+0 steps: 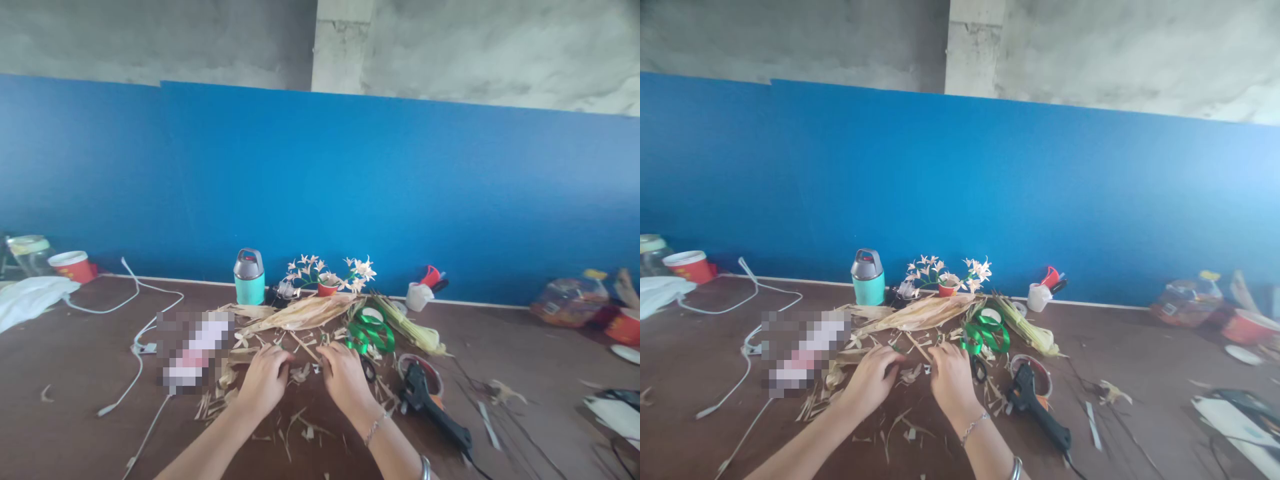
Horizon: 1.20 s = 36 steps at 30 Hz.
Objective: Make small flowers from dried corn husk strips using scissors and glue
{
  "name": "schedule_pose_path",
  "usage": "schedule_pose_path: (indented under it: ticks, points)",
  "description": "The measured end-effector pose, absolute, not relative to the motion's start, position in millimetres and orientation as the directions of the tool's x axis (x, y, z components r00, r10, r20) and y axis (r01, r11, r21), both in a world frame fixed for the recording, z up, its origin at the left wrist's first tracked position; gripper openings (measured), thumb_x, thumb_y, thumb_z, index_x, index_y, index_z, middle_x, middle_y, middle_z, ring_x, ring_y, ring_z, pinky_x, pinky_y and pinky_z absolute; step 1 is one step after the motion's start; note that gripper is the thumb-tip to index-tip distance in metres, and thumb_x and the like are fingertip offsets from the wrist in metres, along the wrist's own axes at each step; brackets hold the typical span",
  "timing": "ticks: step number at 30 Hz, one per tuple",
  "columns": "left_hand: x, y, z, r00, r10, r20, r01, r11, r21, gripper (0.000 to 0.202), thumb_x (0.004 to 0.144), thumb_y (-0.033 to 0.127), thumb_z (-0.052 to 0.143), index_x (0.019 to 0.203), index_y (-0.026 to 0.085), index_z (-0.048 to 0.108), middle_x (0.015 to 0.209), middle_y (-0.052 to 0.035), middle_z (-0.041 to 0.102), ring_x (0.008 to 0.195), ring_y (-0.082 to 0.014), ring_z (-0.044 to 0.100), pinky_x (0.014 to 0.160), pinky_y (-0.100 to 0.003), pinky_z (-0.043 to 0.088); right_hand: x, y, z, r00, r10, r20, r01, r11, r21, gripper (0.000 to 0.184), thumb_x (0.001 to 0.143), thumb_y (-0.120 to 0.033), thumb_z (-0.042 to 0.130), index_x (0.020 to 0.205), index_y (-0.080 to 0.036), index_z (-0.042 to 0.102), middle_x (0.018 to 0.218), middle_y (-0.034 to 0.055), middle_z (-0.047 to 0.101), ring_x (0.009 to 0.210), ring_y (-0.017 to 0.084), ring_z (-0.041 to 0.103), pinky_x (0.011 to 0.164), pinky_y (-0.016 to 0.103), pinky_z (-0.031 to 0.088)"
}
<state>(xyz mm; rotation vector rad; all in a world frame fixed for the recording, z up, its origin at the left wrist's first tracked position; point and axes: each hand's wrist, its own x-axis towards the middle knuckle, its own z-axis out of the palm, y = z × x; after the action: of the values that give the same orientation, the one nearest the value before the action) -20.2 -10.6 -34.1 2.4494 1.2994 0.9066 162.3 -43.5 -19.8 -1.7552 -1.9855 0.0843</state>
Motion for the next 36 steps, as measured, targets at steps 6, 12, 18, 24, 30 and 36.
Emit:
schedule_pose_path:
  ticks: [6, 12, 18, 24, 30, 36]
  points:
    - [-20, -10, -33, 0.424, 0.801, 0.422, 0.664, -0.592, 0.456, 0.026, 0.07, 0.001, 0.047, 0.079, 0.018, 0.065, 0.078, -0.006, 0.066, 0.08, -0.0215, 0.059, 0.08, -0.037, 0.044, 160, -46, -18, -0.115, 0.936, 0.333, 0.896, 0.243, -0.371, 0.026, 0.075, -0.006, 0.046, 0.087, -0.021, 0.064, 0.088, 0.0041, 0.06, 0.088, 0.019, 0.053, 0.076, 0.03, 0.033]
    - [-17, -15, -27, 0.451, 0.806, 0.382, 0.679, -0.588, 0.44, 0.017, 0.07, 0.008, 0.052, 0.074, 0.019, 0.064, 0.076, -0.0054, 0.062, 0.081, -0.022, 0.056, 0.076, -0.035, 0.043, 155, -52, -15, -0.254, 0.915, 0.313, 0.874, 0.356, -0.33, 0.019, 0.073, -0.008, 0.051, 0.083, -0.02, 0.061, 0.095, 0.0044, 0.055, 0.091, 0.02, 0.048, 0.078, 0.032, 0.033]
    - [-14, -17, -25, 0.48, 0.813, 0.328, 0.688, -0.581, 0.434, 0.01, 0.07, 0.012, 0.055, 0.07, 0.019, 0.063, 0.075, -0.0045, 0.061, 0.083, -0.0223, 0.054, 0.074, -0.033, 0.042, 149, -53, -22, -0.274, 0.904, 0.328, 0.878, 0.375, -0.298, 0.016, 0.078, -0.011, 0.049, 0.083, -0.02, 0.061, 0.101, 0.0058, 0.054, 0.098, 0.022, 0.046, 0.082, 0.034, 0.032]
    - [-15, -16, -27, 0.476, 0.816, 0.328, 0.682, -0.578, 0.448, 0.012, 0.071, 0.009, 0.054, 0.068, 0.019, 0.06, 0.074, -0.0042, 0.06, 0.081, -0.0215, 0.054, 0.073, -0.032, 0.041, 150, -50, -28, -0.255, 0.901, 0.35, 0.882, 0.365, -0.298, 0.016, 0.077, -0.006, 0.047, 0.077, -0.018, 0.058, 0.1, 0.0058, 0.056, 0.096, 0.02, 0.048, 0.082, 0.033, 0.032]
    - [-15, -14, -30, 0.472, 0.804, 0.362, 0.659, -0.594, 0.461, 0.012, 0.076, 0.014, 0.053, 0.069, 0.019, 0.061, 0.073, -0.0047, 0.061, 0.079, -0.0214, 0.054, 0.073, -0.034, 0.041, 149, -50, -24, -0.236, 0.897, 0.373, 0.866, 0.368, -0.338, 0.014, 0.08, -0.01, 0.047, 0.076, -0.018, 0.057, 0.096, 0.0049, 0.057, 0.093, 0.02, 0.049, 0.078, 0.031, 0.033]
    - [-16, -15, -28, 0.463, 0.818, 0.342, 0.655, -0.576, 0.489, 0.011, 0.072, 0.01, 0.054, 0.067, 0.019, 0.06, 0.072, -0.0041, 0.062, 0.077, -0.0209, 0.055, 0.072, -0.033, 0.042, 152, -48, -26, -0.182, 0.91, 0.374, 0.886, 0.316, -0.34, 0.014, 0.078, -0.009, 0.048, 0.081, -0.019, 0.058, 0.09, 0.0031, 0.058, 0.088, 0.02, 0.049, 0.076, 0.031, 0.031]
